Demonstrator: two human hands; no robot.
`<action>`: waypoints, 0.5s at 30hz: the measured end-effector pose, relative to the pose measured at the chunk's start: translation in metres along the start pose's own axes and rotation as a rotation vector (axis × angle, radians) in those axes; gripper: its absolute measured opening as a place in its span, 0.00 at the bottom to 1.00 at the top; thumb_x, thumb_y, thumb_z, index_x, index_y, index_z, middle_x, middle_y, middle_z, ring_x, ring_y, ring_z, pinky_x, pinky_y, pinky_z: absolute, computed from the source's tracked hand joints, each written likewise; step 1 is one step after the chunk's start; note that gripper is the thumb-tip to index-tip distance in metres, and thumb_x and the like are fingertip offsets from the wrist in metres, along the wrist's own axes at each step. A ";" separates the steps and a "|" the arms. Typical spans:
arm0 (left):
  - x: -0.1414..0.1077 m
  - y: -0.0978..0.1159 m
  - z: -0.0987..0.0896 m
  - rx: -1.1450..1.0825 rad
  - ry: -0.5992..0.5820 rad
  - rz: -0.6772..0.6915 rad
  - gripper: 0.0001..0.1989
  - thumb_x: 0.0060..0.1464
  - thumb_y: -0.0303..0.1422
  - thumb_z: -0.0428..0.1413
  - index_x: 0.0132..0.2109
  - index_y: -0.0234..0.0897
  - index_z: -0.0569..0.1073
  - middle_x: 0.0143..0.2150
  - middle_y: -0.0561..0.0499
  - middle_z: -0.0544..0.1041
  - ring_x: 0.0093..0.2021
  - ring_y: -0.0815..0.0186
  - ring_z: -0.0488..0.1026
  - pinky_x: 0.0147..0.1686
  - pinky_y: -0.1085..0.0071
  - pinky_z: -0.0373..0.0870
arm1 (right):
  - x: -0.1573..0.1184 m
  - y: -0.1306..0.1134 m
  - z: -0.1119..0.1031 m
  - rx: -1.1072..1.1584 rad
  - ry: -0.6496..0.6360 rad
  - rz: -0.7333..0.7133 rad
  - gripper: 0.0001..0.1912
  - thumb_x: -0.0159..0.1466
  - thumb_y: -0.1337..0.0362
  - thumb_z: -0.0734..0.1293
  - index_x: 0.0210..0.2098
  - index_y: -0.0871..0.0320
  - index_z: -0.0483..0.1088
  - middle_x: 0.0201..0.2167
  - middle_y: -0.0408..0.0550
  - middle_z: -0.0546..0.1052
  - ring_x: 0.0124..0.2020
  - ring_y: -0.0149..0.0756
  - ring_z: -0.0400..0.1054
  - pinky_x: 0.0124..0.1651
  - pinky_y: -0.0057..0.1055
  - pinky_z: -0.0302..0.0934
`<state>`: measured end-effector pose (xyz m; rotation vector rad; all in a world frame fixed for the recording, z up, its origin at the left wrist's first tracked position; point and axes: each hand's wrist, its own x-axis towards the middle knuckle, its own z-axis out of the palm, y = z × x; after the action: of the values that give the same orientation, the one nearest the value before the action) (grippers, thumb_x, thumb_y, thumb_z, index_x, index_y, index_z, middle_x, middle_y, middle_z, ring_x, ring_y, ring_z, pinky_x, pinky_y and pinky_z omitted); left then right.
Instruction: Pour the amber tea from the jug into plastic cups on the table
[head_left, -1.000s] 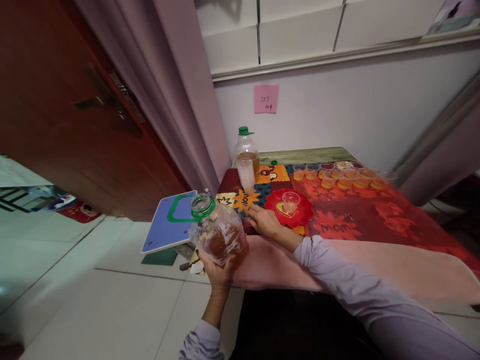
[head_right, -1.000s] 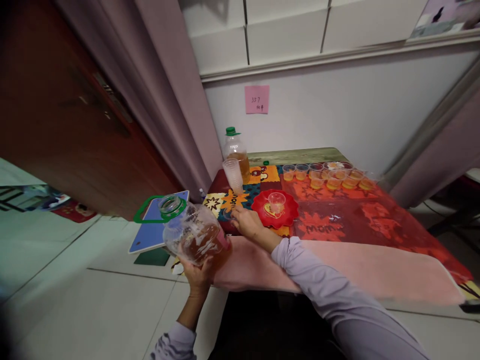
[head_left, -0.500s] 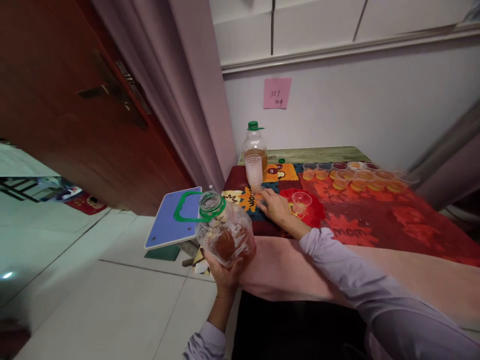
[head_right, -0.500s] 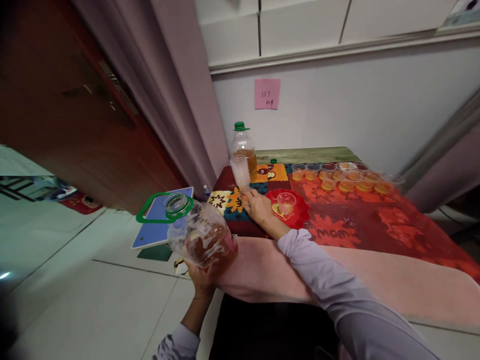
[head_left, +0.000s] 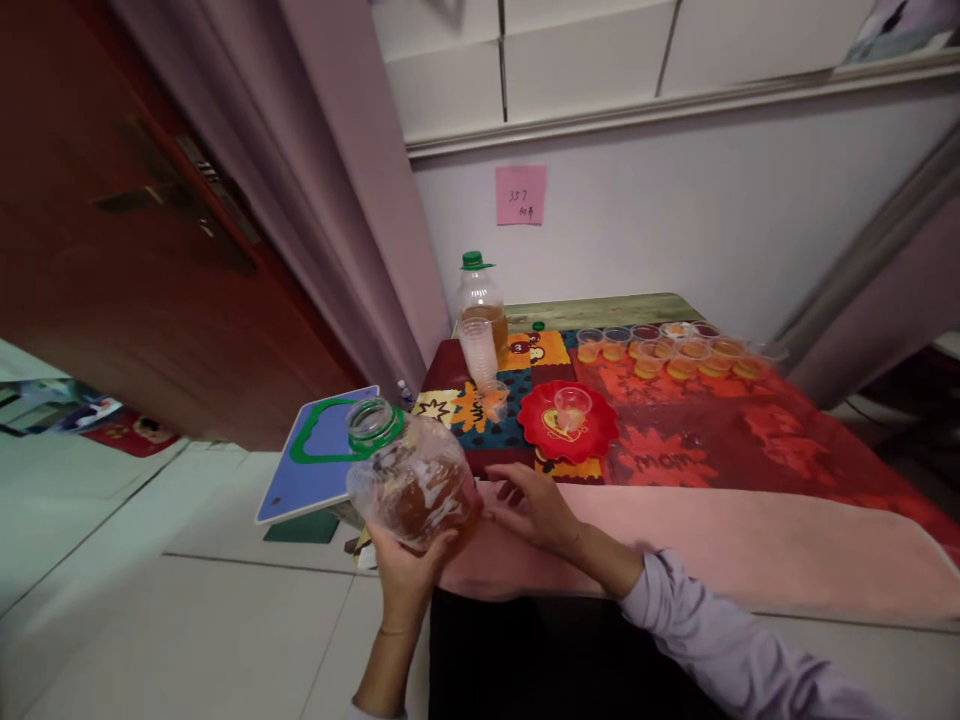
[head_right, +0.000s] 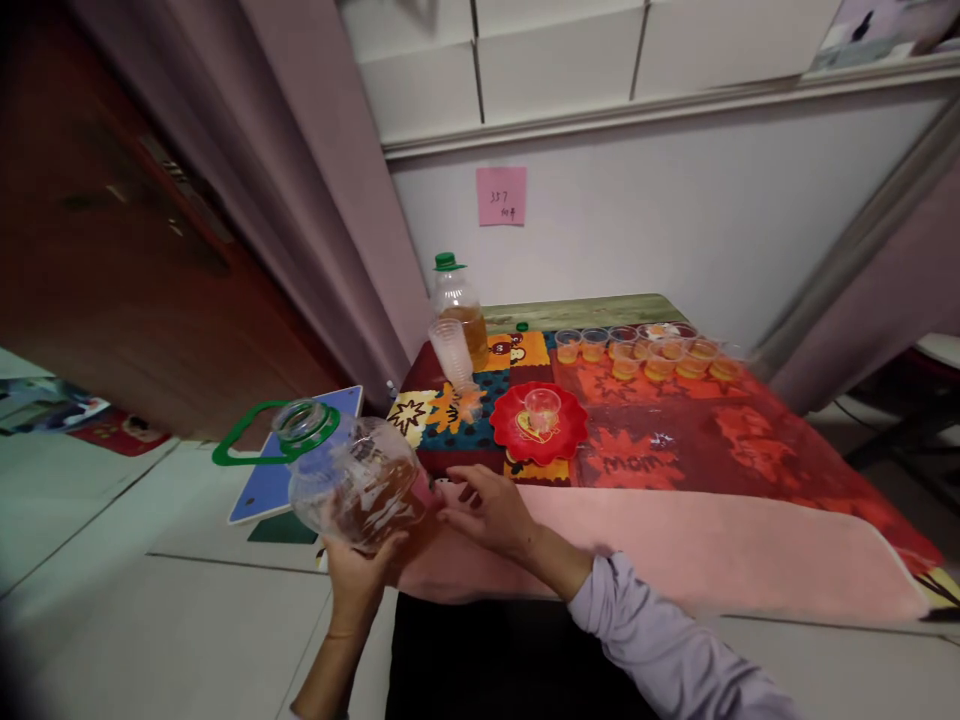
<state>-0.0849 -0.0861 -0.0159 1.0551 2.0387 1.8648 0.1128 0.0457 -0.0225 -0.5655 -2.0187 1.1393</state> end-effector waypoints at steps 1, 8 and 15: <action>0.003 0.006 -0.001 0.006 -0.015 -0.004 0.58 0.38 0.51 0.77 0.72 0.41 0.62 0.66 0.34 0.77 0.66 0.39 0.78 0.66 0.39 0.76 | 0.004 0.004 0.000 0.045 0.012 0.023 0.33 0.67 0.44 0.77 0.66 0.51 0.73 0.52 0.55 0.83 0.40 0.41 0.80 0.44 0.40 0.77; 0.015 0.044 0.002 0.176 -0.063 0.020 0.47 0.39 0.49 0.78 0.63 0.38 0.70 0.56 0.39 0.84 0.55 0.42 0.84 0.59 0.39 0.80 | 0.041 0.020 0.014 0.429 -0.126 0.011 0.53 0.59 0.35 0.79 0.73 0.53 0.64 0.60 0.58 0.80 0.56 0.49 0.78 0.52 0.42 0.78; 0.027 0.079 0.008 0.406 -0.123 0.105 0.56 0.32 0.57 0.77 0.66 0.37 0.72 0.60 0.36 0.81 0.60 0.38 0.80 0.65 0.37 0.74 | 0.030 0.029 0.018 0.648 -0.157 0.164 0.60 0.50 0.37 0.85 0.73 0.51 0.61 0.48 0.51 0.82 0.42 0.44 0.81 0.44 0.40 0.78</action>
<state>-0.0708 -0.0663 0.0649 1.3567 2.3849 1.4141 0.0804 0.0709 -0.0415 -0.3130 -1.6029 1.8766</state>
